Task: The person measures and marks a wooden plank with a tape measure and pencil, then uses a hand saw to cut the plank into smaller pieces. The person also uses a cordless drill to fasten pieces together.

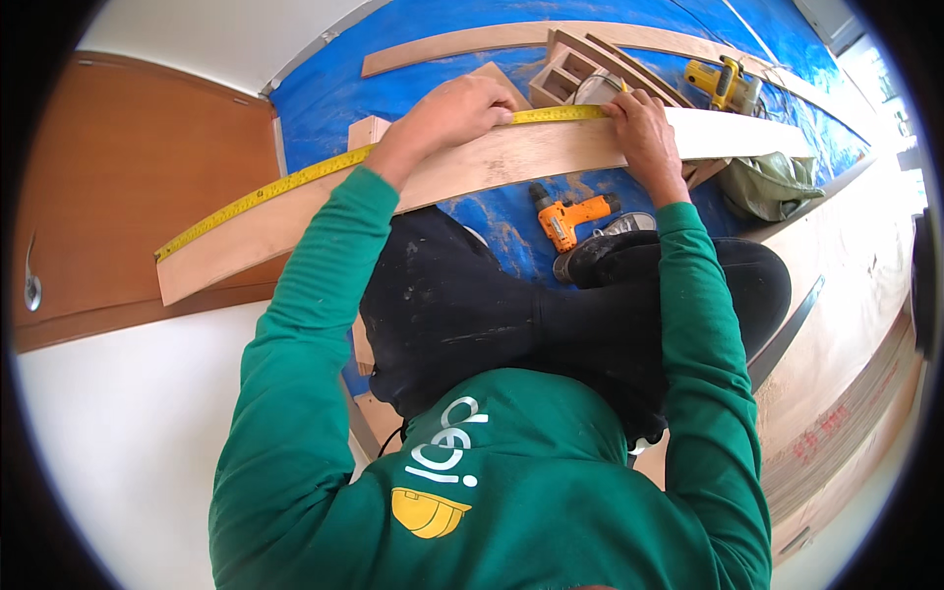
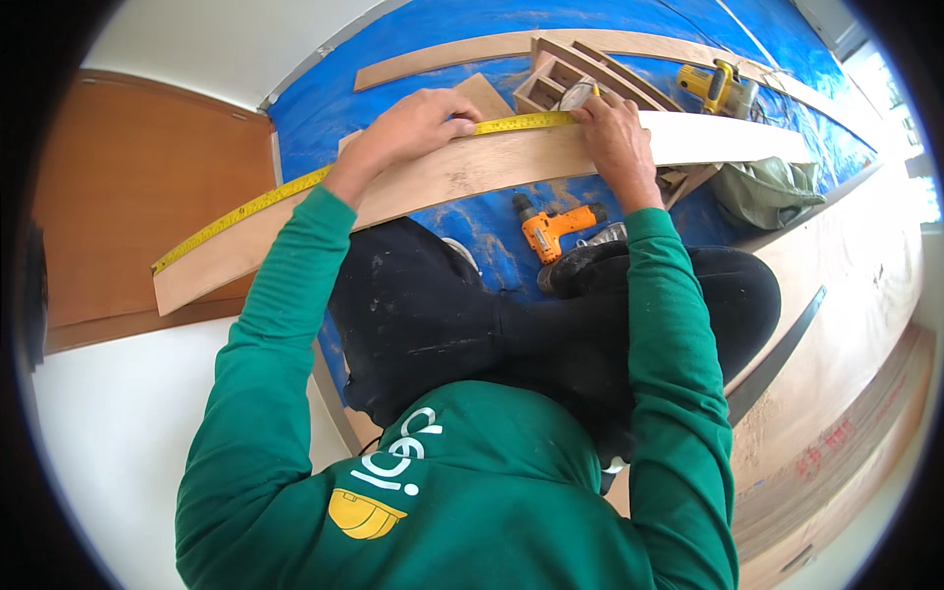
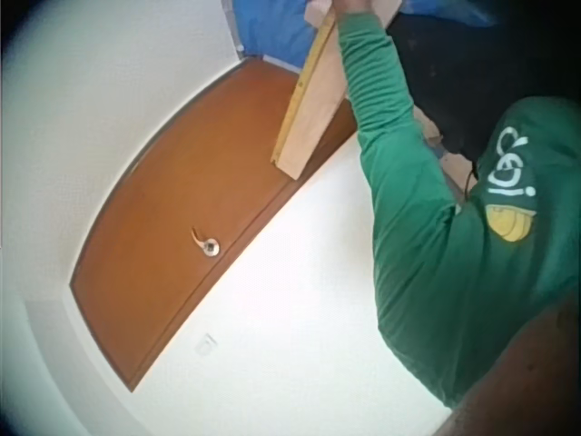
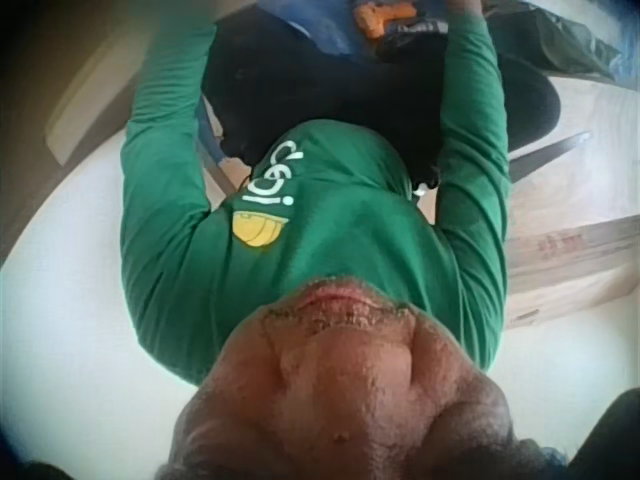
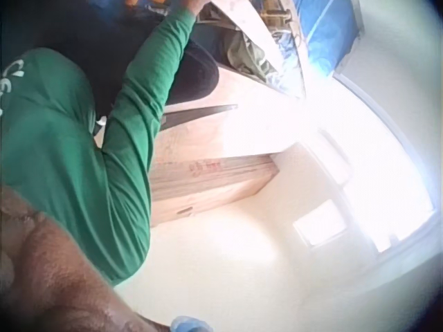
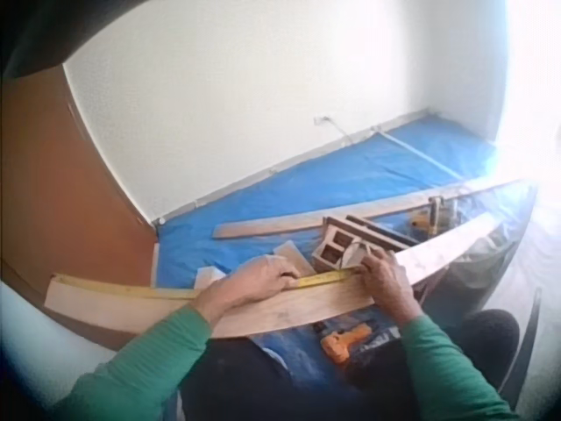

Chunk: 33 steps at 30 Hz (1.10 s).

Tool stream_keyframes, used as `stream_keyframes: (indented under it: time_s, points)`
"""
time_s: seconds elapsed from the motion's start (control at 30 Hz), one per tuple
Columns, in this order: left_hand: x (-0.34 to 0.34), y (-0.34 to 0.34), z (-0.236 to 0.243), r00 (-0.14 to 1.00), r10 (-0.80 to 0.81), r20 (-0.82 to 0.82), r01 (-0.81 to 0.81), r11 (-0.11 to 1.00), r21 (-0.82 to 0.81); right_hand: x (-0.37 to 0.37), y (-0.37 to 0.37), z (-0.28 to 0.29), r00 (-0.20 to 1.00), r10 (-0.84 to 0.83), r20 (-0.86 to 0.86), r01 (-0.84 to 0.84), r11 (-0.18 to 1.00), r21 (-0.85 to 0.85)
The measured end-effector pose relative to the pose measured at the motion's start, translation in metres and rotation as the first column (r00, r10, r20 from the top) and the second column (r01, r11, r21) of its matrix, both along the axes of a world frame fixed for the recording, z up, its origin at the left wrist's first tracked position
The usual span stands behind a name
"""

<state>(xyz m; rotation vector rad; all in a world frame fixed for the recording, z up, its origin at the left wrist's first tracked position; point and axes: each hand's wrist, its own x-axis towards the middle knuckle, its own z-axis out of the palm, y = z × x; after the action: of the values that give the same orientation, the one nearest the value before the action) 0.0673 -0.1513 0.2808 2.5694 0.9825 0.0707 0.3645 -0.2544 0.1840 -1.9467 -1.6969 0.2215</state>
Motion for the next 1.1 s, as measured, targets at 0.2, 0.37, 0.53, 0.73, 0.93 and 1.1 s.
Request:
stream_keyframes:
  time_s: [0.2, 0.37, 0.53, 0.73, 0.93, 1.1]
  points:
    - [0.083, 0.036, -0.009, 0.979, -0.120, -0.165, 0.088, 0.978, -0.189, -0.005, -0.008, 0.007, 0.999, -0.054, 0.004, 0.054, 0.996, -0.074]
    - [0.108, 0.047, -0.003, 0.947, -0.095, -0.307, -0.008, 0.948, -0.317, -0.010, -0.023, 0.033, 0.993, -0.120, -0.008, 0.117, 0.942, 0.314]
    - [0.113, 0.052, -0.005, 0.942, -0.212, -0.260, 0.122, 0.938, -0.324, -0.023, -0.050, 0.051, 0.700, 0.184, -0.690, -0.080, 0.981, 0.179]
    - [0.128, 0.058, -0.007, 0.923, -0.226, -0.311, 0.084, 0.907, -0.412, -0.048, -0.035, 0.028, 0.385, 0.165, -0.908, -0.223, 0.971, 0.082]
    - [0.136, 0.059, -0.004, 0.905, -0.243, -0.349, 0.080, 0.903, -0.422, -0.060, -0.011, 0.005, 0.496, 0.262, -0.828, -0.211, 0.961, 0.177]
    - [0.136, 0.064, -0.007, 0.911, -0.253, -0.326, 0.065, 0.868, -0.492, -0.065, -0.013, -0.003, 0.519, 0.247, -0.818, -0.212, 0.965, 0.156]
